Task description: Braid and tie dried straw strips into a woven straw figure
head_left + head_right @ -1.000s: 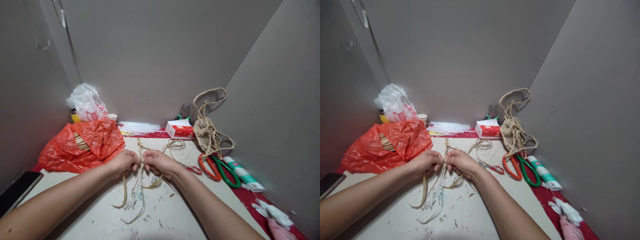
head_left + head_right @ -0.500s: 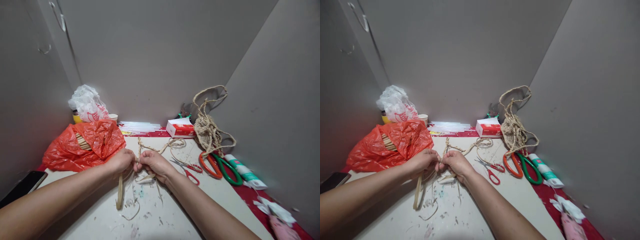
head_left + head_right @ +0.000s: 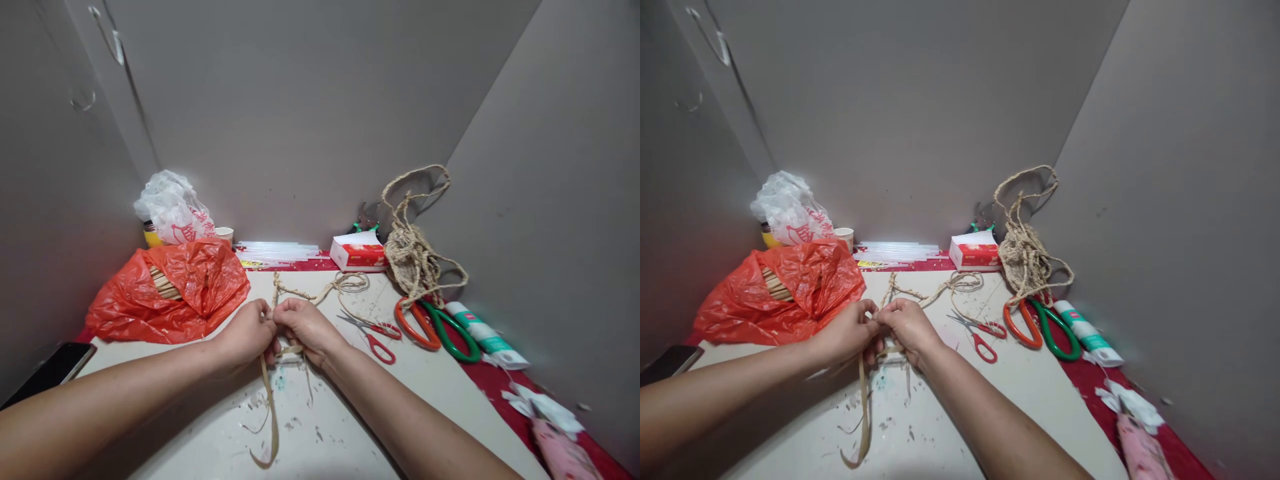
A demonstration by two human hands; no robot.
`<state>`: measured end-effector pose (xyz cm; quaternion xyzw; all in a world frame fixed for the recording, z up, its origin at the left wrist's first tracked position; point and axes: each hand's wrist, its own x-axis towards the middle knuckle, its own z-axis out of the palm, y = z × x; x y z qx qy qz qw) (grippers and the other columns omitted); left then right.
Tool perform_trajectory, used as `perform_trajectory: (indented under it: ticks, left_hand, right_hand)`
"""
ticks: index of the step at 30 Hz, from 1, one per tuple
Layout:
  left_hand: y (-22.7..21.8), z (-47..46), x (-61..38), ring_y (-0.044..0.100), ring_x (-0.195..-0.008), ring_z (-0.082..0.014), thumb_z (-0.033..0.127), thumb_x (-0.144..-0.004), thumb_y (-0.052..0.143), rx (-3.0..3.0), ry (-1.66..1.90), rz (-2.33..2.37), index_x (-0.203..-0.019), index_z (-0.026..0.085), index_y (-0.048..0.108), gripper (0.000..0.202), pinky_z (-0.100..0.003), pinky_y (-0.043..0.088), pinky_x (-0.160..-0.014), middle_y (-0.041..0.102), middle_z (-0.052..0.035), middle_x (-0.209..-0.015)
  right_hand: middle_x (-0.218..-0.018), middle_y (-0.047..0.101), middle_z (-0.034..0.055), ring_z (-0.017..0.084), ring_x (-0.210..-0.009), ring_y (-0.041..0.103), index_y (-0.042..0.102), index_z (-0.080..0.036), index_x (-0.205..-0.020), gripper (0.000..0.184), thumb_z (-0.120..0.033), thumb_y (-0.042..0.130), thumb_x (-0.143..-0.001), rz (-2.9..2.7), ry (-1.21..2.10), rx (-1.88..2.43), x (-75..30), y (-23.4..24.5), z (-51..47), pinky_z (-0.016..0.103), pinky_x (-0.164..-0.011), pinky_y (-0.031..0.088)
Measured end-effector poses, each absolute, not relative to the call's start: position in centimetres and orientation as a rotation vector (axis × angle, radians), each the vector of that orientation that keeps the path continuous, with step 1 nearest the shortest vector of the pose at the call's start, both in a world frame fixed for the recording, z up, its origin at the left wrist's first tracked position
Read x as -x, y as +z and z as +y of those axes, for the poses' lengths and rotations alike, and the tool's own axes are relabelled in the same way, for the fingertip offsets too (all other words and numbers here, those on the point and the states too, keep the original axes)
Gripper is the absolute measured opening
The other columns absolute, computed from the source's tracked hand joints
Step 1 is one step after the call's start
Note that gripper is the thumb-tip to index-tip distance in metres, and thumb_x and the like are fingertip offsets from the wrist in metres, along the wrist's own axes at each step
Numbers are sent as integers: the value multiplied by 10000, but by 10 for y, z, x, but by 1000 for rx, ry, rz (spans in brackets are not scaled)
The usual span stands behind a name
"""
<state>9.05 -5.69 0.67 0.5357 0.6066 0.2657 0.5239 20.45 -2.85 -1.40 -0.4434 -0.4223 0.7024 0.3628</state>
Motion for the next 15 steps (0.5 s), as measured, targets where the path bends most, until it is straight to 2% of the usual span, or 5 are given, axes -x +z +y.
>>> perform_trajectory:
  ticks: [4, 9, 12, 15]
  left_hand:
    - [7, -64, -88, 528, -408, -110, 182, -748, 521, -1305, 643, 1438, -881, 185, 423, 164, -194, 381, -401, 586, 34, -562]
    - [15, -61, -68, 517, -432, -110, 359, -745, 557, -1386, 638, 1442, -932, 146, 512, 287, -200, 373, -427, 566, 23, -549]
    - [13, -56, -57, 507, -504, -84, 347, -718, 597, -1512, 883, 1538, -945, 134, 562, 313, -191, 383, -478, 594, -1, -681]
    - [3, -54, -57, 515, -532, -71, 378, -687, 649, -1429, 838, 1419, -1054, 150, 528, 449, -182, 389, -485, 615, -18, -792]
  right_hand:
    - [-376, 458, -83, 45, -309, 349, 447, -182, -659, 188, -114, 588, -554, -1058, 1799, 1189, -204, -15, -28, 161, -320, 187]
    - [-388, 441, -88, 26, -323, 278, 457, -176, -664, 215, -132, 637, -555, -1099, 1886, 1166, -215, -12, -20, 154, -322, 125]
    - [-482, 529, -59, 9, -333, 228, 451, -177, -700, 272, -155, 676, -548, -1077, 2024, 1112, -223, -11, -15, 155, -333, 87]
    - [-495, 533, -59, 4, -343, 214, 461, -175, -722, 308, -174, 710, -541, -1083, 2082, 1059, -228, -14, -11, 155, -343, 86]
